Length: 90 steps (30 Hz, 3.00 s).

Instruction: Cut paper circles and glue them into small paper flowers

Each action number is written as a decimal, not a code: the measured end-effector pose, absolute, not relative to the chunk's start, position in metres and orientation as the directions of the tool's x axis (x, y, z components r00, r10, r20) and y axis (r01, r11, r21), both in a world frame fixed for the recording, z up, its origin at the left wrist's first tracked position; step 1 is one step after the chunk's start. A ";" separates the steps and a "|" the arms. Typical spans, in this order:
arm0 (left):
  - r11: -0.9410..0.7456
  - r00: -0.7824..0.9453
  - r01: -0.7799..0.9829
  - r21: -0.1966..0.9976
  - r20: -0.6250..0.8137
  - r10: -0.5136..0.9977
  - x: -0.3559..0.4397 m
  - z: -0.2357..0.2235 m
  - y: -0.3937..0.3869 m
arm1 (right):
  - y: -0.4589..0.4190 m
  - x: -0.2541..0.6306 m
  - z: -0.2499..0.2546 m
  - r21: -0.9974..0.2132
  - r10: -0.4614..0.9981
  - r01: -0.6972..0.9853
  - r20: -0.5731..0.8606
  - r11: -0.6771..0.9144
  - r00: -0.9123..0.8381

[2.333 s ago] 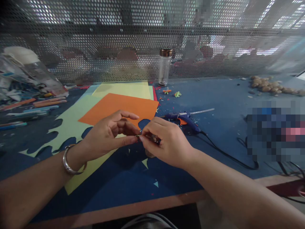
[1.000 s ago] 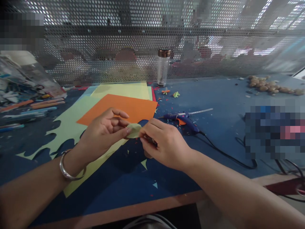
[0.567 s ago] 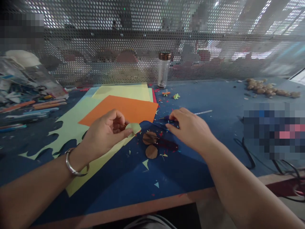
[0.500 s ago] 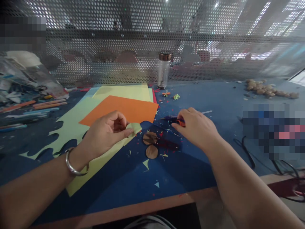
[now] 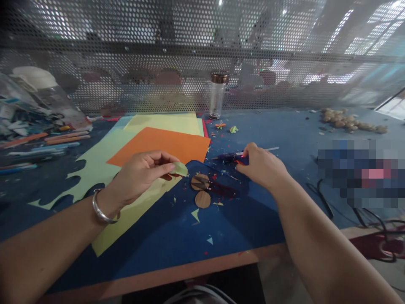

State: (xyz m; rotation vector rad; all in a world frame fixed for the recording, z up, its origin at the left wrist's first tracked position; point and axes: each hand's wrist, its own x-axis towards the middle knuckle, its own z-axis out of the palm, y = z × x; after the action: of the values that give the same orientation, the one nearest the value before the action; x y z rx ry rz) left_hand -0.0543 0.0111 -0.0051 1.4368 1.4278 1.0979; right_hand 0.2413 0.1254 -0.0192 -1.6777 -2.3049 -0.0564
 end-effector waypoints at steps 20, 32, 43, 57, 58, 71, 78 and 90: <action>-0.006 0.122 0.515 0.857 -0.065 0.990 -0.056 -0.008 0.014 | 0.075 0.207 -0.003 -0.154 0.575 0.639 0.626 0.753 -0.527; -0.018 0.160 0.457 0.889 -0.062 0.985 -0.055 -0.010 0.014 | 0.070 0.205 0.002 -0.152 0.518 0.555 0.615 0.818 -0.595; -0.018 0.157 0.447 0.895 -0.058 0.986 -0.055 -0.009 0.013 | 0.071 0.205 0.001 -0.148 0.512 0.545 0.604 0.825 -0.611; -0.022 0.149 0.471 0.882 -0.055 0.987 -0.055 -0.011 0.015 | 0.071 0.207 0.001 -0.159 0.504 0.525 0.604 0.836 -0.618; -0.024 0.148 0.475 0.880 -0.053 0.988 -0.055 -0.011 0.015 | 0.072 0.207 0.001 -0.155 0.501 0.525 0.603 0.837 -0.620; -0.004 0.150 0.466 0.885 -0.074 0.986 -0.054 -0.011 0.015 | 0.073 0.207 0.000 -0.130 0.488 0.525 0.601 0.841 -0.633; -0.030 0.160 0.499 0.866 -0.058 0.985 -0.056 -0.012 0.015 | 0.077 0.207 -0.001 -0.100 0.472 0.541 0.636 0.835 -0.610; -0.037 0.167 0.482 0.876 -0.051 0.985 -0.055 -0.010 0.013 | 0.078 0.209 0.000 -0.116 0.503 0.565 0.622 0.817 -0.600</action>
State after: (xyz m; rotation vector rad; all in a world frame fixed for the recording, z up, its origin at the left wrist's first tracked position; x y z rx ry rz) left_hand -0.0553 0.0134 -0.0099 1.6393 1.4270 0.7877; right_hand 0.2093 0.0780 -0.0004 -0.7807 -2.3329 -0.1216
